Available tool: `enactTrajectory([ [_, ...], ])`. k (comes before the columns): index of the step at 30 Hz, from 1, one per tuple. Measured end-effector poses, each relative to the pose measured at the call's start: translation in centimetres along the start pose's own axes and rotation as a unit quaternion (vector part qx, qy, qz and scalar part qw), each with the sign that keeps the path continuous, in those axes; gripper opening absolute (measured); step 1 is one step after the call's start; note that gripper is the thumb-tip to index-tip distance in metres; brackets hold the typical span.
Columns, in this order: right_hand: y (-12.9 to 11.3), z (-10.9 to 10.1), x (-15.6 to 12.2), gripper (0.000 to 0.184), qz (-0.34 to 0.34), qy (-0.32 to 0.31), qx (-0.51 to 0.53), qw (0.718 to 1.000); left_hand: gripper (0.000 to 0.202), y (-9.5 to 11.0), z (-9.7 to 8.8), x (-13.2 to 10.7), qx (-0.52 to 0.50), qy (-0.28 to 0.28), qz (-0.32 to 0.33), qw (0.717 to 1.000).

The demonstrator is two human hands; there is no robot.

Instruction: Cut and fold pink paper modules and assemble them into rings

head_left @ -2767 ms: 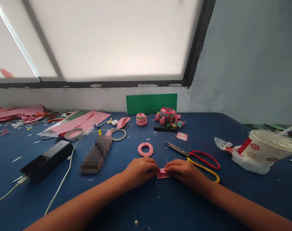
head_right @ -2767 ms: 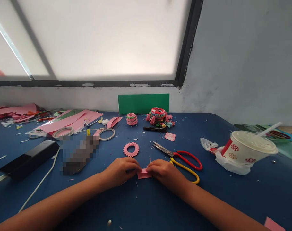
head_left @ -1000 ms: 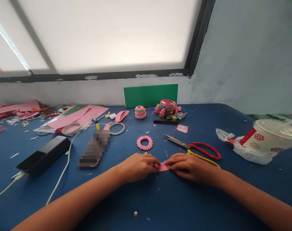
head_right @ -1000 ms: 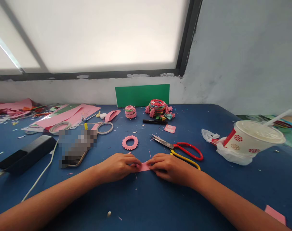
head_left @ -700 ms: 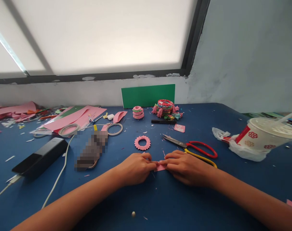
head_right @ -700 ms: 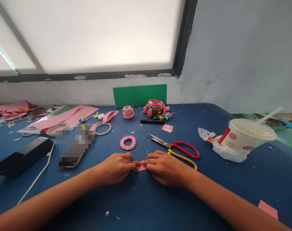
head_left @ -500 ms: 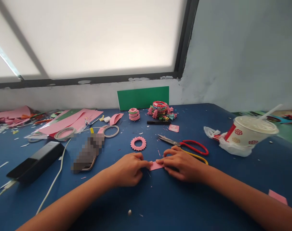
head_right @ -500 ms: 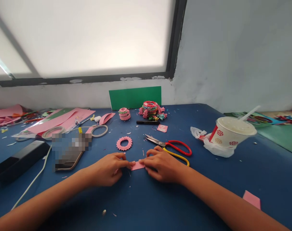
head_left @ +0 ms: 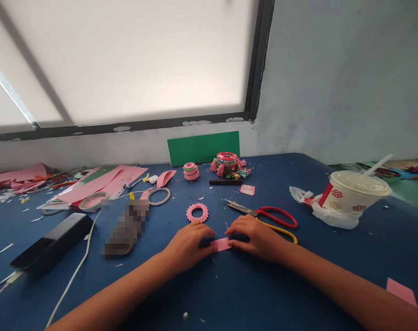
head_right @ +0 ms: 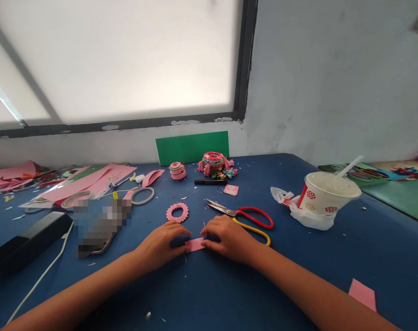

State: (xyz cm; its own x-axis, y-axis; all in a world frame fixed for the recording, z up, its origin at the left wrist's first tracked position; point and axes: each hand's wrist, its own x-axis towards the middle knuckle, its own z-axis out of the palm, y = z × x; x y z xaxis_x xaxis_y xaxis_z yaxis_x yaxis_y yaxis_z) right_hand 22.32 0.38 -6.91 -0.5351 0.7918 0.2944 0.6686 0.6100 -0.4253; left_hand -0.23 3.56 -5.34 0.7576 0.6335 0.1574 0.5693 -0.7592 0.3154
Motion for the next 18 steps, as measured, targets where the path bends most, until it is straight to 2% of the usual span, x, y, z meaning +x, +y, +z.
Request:
enactTrajectory([
  [3, -0.4, 0.8, 0.1, 0.023, 0.002, 0.014, -0.014, 1.0, 0.023, 0.2, 0.5, 0.2, -0.007, 0.017, 0.009, 1.0],
  [6, -1.0, 1.0, 0.2, 0.01, 0.006, 0.019, -0.001, 1.0, 0.012, 0.3, 0.6, 0.3, -0.058, 0.004, 0.007, 0.998],
  [9, -1.7, 1.0, 0.4, 0.008, 0.034, 0.041, 0.034, 0.998, 0.007, 0.5, 0.6, 0.3, -0.091, 0.001, -0.032, 0.995],
  [12, -2.0, 1.3, 0.5, 0.017, 0.063, 0.047, 0.025, 0.997, 0.019, 0.5, 0.8, 0.2, -0.09, 0.015, -0.077, 0.993],
  [16, -1.7, 1.5, 0.6, 0.014, 0.045, 0.035, 0.008, 0.998, 0.023, 0.5, 1.2, 0.1, -0.133, 0.009, -0.129, 0.983],
  [18, -1.7, 1.4, 0.5, 0.007, 0.017, 0.053, 0.015, 0.998, 0.018, 0.6, 1.1, 0.0, -0.166, 0.024, -0.126, 0.978],
])
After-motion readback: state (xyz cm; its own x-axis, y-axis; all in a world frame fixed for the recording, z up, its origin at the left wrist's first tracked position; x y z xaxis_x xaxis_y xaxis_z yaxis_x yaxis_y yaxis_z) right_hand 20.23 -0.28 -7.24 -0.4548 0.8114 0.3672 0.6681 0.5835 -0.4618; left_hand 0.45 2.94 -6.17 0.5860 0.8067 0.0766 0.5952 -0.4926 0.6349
